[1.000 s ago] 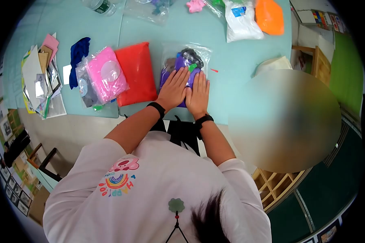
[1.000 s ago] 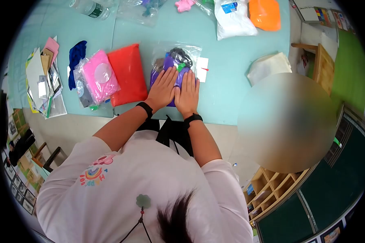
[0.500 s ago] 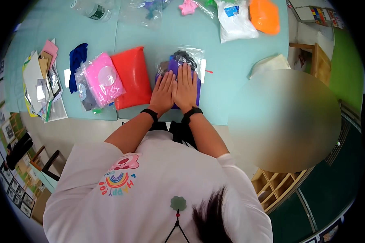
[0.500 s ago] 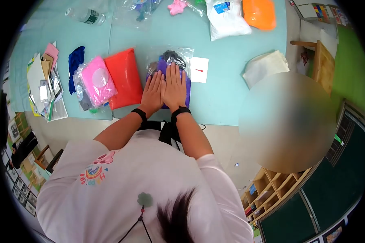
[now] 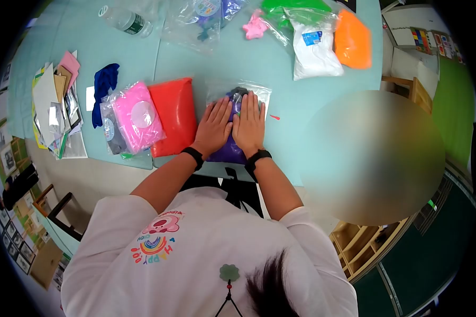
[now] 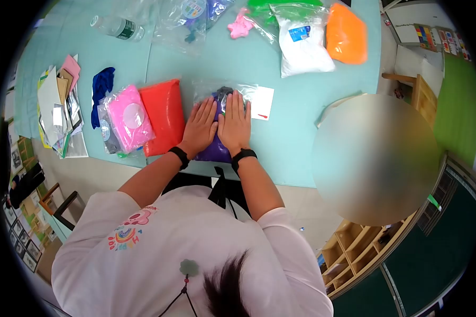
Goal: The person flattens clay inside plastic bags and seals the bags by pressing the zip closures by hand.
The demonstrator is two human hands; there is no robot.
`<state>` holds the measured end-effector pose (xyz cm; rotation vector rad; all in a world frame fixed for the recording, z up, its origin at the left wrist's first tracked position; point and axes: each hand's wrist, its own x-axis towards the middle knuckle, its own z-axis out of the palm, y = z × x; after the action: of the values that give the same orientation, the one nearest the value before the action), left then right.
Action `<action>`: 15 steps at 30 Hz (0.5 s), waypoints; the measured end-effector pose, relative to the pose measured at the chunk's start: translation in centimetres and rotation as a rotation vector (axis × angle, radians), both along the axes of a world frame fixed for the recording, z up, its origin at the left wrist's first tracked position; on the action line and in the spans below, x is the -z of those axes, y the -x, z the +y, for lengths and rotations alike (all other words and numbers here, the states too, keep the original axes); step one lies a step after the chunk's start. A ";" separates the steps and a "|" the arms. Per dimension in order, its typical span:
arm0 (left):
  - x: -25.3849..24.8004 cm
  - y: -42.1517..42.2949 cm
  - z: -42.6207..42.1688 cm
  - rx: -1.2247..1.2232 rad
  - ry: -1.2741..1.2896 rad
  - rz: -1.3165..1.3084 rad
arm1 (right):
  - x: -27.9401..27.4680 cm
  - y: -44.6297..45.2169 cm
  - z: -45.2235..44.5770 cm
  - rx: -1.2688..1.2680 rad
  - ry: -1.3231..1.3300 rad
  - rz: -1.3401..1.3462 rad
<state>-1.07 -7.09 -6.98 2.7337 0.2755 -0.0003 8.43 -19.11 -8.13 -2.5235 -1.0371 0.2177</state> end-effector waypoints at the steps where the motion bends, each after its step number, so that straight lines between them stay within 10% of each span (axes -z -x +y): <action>1: 0.9 0.0 -0.2 0.006 -0.022 0.014 | 0.2 0.0 0.1 0.001 0.003 0.002; 6: 0.8 -0.3 0.2 0.046 -0.064 0.004 | 0.1 0.6 -0.8 -0.036 0.077 -0.003; 15: 4.5 -6.2 5.6 -0.792 0.796 -0.121 | -1.1 -9.4 2.6 0.039 -0.102 -0.010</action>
<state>5.10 -1.46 -11.44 1.6973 1.0411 0.2196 17.88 -16.54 -6.98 -2.4529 -0.9763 0.1380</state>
